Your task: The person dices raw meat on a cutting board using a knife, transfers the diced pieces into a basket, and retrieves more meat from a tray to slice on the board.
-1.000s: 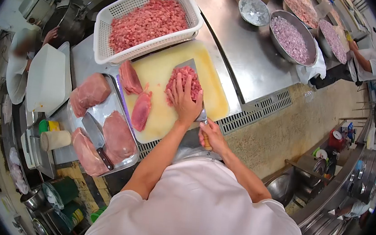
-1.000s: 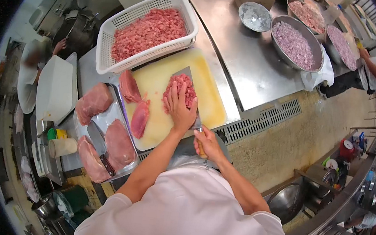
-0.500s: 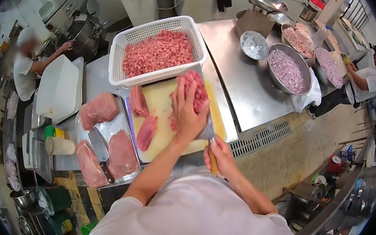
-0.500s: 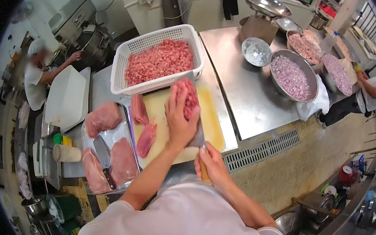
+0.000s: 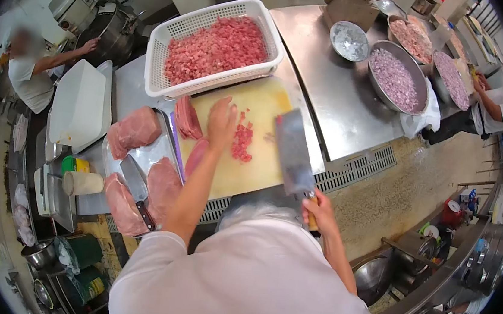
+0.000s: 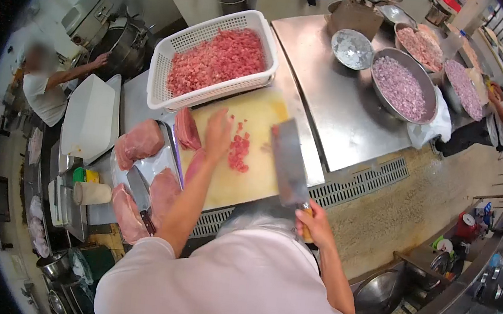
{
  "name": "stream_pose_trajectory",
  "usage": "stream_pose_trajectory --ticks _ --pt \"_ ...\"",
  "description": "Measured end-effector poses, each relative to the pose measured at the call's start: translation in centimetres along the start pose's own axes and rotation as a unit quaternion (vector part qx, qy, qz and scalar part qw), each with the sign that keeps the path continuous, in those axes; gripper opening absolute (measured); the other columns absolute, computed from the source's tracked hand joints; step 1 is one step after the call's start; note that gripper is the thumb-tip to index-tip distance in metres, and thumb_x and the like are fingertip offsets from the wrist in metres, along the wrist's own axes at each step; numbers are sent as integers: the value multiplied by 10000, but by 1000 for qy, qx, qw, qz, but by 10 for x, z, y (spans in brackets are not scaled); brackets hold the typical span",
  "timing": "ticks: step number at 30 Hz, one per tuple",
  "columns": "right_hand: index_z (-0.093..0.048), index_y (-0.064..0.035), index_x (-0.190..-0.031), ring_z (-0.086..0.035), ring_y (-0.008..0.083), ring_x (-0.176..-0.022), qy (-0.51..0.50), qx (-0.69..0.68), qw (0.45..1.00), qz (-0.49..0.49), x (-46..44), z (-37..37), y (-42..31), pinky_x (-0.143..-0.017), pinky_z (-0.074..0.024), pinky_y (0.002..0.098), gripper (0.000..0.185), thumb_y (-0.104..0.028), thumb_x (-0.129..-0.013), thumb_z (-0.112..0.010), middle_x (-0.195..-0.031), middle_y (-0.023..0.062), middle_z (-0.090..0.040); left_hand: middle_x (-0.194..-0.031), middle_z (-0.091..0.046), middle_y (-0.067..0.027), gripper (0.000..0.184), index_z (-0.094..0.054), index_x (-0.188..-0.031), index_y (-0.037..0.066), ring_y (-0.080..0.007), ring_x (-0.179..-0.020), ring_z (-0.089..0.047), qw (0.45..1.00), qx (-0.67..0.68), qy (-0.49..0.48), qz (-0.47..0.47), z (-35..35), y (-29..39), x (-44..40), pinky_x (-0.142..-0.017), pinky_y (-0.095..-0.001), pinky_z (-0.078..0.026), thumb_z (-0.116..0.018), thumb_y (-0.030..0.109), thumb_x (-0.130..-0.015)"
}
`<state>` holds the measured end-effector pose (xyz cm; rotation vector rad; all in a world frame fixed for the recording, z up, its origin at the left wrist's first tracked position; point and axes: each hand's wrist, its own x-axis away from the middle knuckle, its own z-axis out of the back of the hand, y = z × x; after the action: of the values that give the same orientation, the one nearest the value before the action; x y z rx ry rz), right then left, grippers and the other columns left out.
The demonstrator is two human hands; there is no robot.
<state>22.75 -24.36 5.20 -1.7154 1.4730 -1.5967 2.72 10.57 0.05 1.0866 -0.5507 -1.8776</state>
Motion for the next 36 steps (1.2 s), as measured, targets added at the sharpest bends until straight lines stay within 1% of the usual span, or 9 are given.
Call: stream_pose_trajectory --ticks 4,7,12,16,21,28,30,33,36 --pt "-566 -46 -1188 -562 139 -498 -10 -34 999 -25 4 30 18 -424 -462 291 280 -191 -991 -702 -689 48 -588 -1508 -481 -359 568 -527 -1417 -105 -468 -1455 -426 970 -162 -179 -19 -39 -31 16 -1226 -589 -298 -593 172 -925" --pt "-538 -33 -1152 -555 142 -488 4 -52 998 -34 -13 41 27 -400 -461 302 283 -204 -991 -696 -681 56 -568 -1568 -470 -274 564 -495 -1491 -43 -433 -1514 -384 975 -47 -184 -116 -19 -10 46 -1272 -555 -251 -582 229 -1004" --pt "-570 -46 -1182 -550 134 -479 -8 1 997 -71 -53 48 26 -419 -469 301 298 -212 -980 -713 -667 44 -568 -1657 -351 -252 830 -357 -1601 -6 -442 -1569 -267 955 -98 -271 -71 34 42 85 -1286 -558 -198 -687 388 -949" --pt "-579 -51 -1170 -549 127 -496 -73 84 988 -111 -54 -35 -14 -444 -471 298 245 -171 -989 -695 -687 36 -582 -1687 -272 -276 918 -276 -1638 12 -492 -1559 -239 988 -119 -66 66 -15 56 98 -1273 -591 -192 -674 473 -952" --pt "-593 -56 -1161 -549 120 -529 -141 74 983 -90 -70 -64 -7 -504 -489 280 226 -163 -989 -692 -708 23 -587 -1626 -401 -273 570 -467 -1538 -34 -473 -1508 -369 987 -25 89 129 -37 54 82 -1238 -529 -311 -580 224 -1042" --pt "-603 -28 -1208 -579 121 -549 -174 108 979 12 -51 -104 -104 -512 -487 289 278 -166 -980 -685 -723 28 -605 -1614 -425 -276 529 -444 -1555 -36 -468 -1501 -390 989 17 146 6 39 118 -40 -1256 -506 -293 -516 169 -1072" --pt "-605 -27 -1213 -578 120 -537 -187 141 971 43 -59 -115 -129 -508 -478 288 280 -167 -983 -684 -717 27 -604 -1467 -587 -270 428 -580 -1438 -36 -436 -1395 -528 985 61 159 13 59 109 -111 -1194 -488 -386 -504 196 -1087" --pt "-618 -30 -1180 -559 95 -532 -174 160 969 73 -67 -105 -123 -506 -465 275 259 -187 -992 -704 -710 7 -589 -971 -737 -242 312 -726 -986 -4 -408 -905 -699 980 -34 165 103 86 85 -199 -799 -508 -515 -588 273 -1028" --pt "-622 -36 -1104 -530 79 -556 -120 126 984 44 -52 -82 -102 -495 -452 266 205 -167 -984 -725 -695 -9 -550 -956 -757 -195 207 -737 -1025 -11 -364 -896 -726 940 -35 296 -168 122 93 -207 -832 -443 -551 -678 182 -979"
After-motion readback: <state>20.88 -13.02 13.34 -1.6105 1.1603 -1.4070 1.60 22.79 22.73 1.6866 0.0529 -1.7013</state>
